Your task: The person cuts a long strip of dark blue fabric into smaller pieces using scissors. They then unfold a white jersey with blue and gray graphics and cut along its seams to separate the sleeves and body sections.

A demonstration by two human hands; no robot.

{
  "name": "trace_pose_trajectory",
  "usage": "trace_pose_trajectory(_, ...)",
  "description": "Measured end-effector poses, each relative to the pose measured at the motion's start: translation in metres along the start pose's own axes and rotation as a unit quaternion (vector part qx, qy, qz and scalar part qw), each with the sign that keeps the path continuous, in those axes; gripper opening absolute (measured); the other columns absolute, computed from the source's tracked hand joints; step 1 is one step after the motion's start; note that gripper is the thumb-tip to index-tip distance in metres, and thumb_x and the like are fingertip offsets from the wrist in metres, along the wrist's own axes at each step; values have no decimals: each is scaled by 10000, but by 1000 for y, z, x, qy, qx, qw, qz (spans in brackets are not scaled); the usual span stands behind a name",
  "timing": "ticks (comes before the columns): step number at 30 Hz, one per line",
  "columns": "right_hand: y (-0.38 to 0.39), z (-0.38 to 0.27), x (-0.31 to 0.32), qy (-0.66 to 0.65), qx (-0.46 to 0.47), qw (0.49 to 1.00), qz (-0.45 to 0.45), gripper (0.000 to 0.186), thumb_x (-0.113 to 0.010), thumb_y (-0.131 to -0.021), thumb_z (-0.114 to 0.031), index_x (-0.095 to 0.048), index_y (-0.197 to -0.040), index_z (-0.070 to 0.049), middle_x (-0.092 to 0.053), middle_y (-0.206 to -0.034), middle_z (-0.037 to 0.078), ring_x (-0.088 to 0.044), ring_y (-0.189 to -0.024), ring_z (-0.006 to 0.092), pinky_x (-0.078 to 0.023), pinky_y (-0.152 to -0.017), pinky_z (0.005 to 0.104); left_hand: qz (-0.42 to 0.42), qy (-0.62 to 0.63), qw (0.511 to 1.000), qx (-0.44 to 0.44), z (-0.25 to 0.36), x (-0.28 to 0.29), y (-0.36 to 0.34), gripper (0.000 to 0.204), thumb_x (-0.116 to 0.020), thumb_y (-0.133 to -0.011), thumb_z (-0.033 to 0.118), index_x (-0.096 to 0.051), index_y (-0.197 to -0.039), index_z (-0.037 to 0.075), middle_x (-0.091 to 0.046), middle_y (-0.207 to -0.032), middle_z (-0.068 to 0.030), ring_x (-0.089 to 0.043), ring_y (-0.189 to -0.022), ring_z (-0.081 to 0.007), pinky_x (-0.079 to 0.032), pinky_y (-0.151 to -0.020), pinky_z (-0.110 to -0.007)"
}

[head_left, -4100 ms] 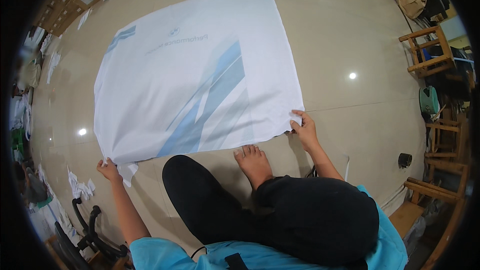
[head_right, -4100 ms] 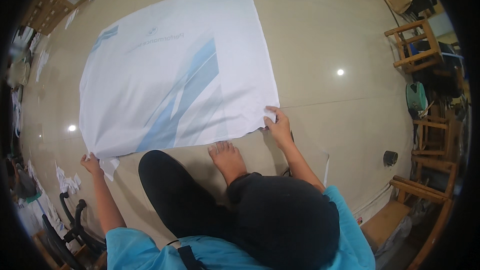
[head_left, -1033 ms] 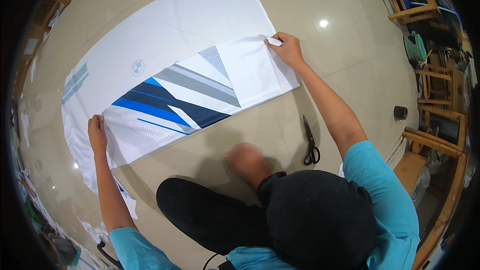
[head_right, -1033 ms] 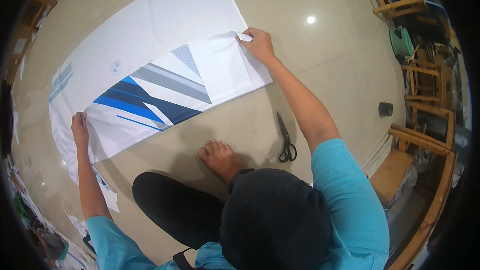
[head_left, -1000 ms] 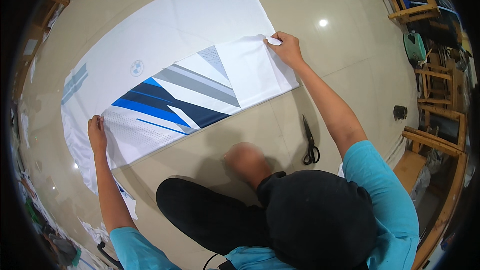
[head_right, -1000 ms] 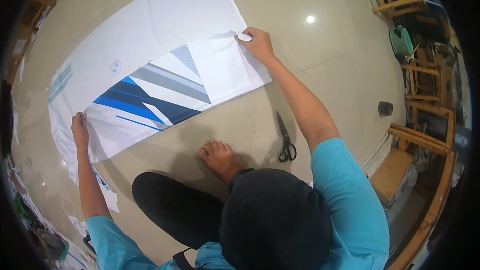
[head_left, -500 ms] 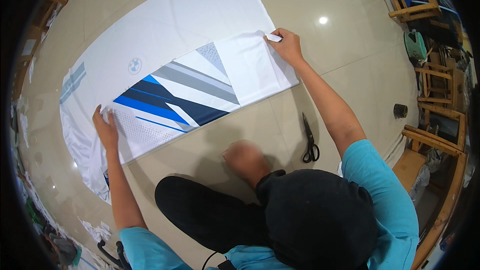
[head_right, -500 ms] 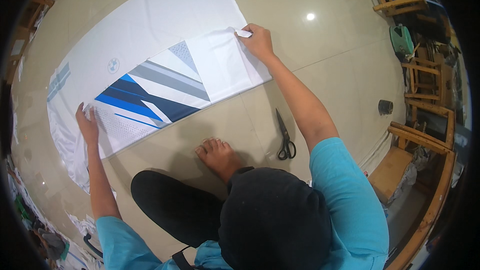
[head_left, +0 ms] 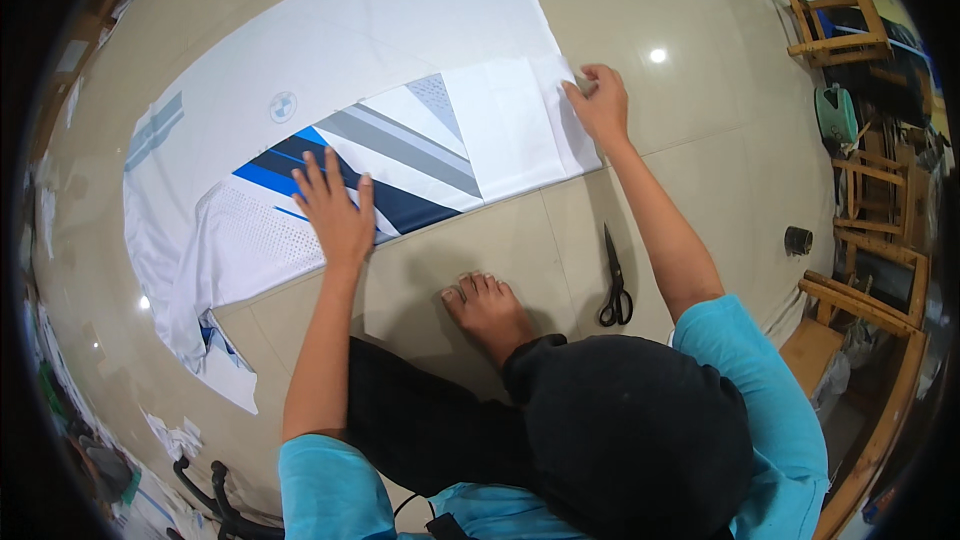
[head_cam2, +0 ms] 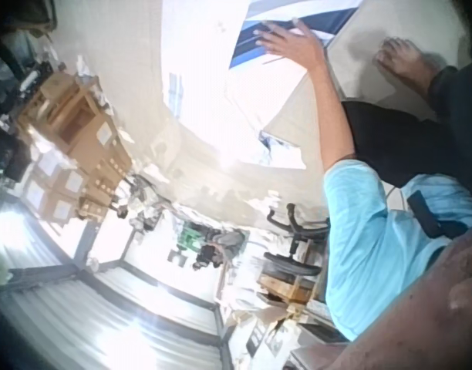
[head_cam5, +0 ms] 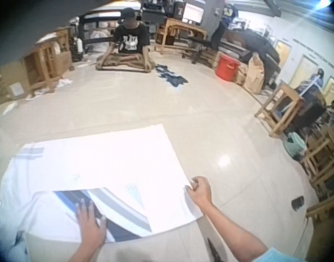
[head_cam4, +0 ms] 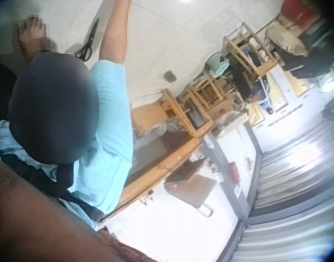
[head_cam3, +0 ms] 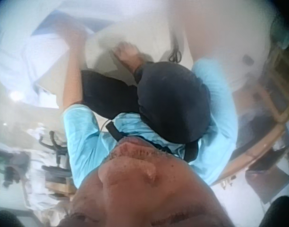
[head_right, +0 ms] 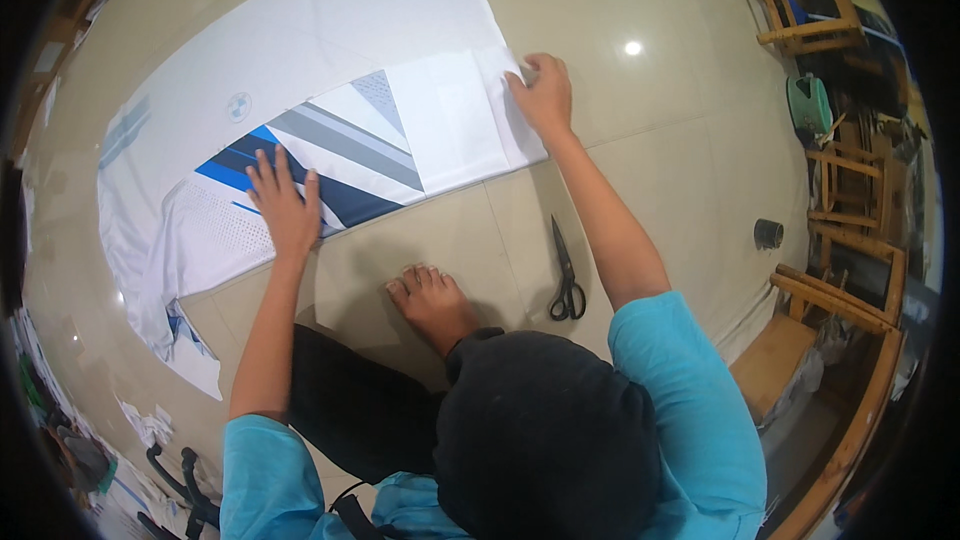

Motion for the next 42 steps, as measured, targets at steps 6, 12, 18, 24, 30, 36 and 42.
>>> trace_pose_trajectory(6,130,-78,10,8,73,996,57,368,-642,-1055,-376,-725,-1270,-89,-723,-1247,196,-684,-1150,375,-552,-965,518,-22,-38,999,27,19,-17,12,759,-489,-1127,530,-295,-1759,158,-194,-1823,-236,-97,-1671,-532,-69,-1312,-714)
trace_pose_trajectory(12,325,-167,-96,68,128,959,-245,386,-583,-1091,-390,-704,-1331,-113,-703,-1310,190,-657,-1214,389,-539,-1007,540,1,-50,998,25,22,-20,15,764,-481,-1125,540,-293,-1761,159,-220,-1816,-239,-125,-1665,-536,-69,-1309,-720)
trace_pose_trajectory(18,362,-138,-146,115,68,931,-340,421,-566,-1104,-413,-691,-1389,-130,-686,-1368,213,-636,-1286,401,-512,-1077,550,6,-30,999,17,31,-30,12,759,-493,-1124,529,-311,-1753,146,-235,-1808,-251,-129,-1660,-547,-70,-1305,-725)
trace_pose_trajectory(24,346,-26,62,-104,-302,918,-236,362,-616,-1094,-340,-686,-1341,-85,-690,-1259,180,-647,-1179,331,-527,-1020,485,6,-15,1000,27,27,-14,12,761,-494,-1123,535,-321,-1747,134,-229,-1809,-249,-113,-1661,-551,-69,-1302,-732)
trace_pose_trajectory(30,384,18,93,-395,-476,770,-160,289,-663,-1087,-254,-682,-1267,-29,-698,-1120,128,-662,-1035,245,-553,-934,410,13,-39,999,4,29,-22,12,754,-476,-1126,554,-334,-1745,147,-234,-1815,-222,-111,-1667,-538,-75,-1305,-730)
trace_pose_trajectory(36,394,4,49,-460,-487,703,-238,227,-711,-1080,-167,-678,-1192,28,-705,-982,77,-678,-891,159,-578,-848,334,15,-53,998,8,28,-26,13,753,-467,-1127,560,-337,-1745,151,-239,-1815,-218,-125,-1667,-529,-77,-1313,-715)
trace_pose_trajectory(42,375,-41,-18,-503,-463,657,-317,409,-696,-1109,-414,-702,-1089,-5,-694,-896,42,-672,-804,139,-544,-733,305,24,-63,998,9,25,-22,15,749,-469,-1127,553,-325,-1750,163,-253,-1813,-211,-151,-1666,-516,-80,-1324,-691)
Point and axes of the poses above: each hand's wrist, its own y-axis away from the middle knuckle, its own x-axis out of the back of the hand, z = x × y, the point moved 9 cm from there along -y, towards the middle knuckle
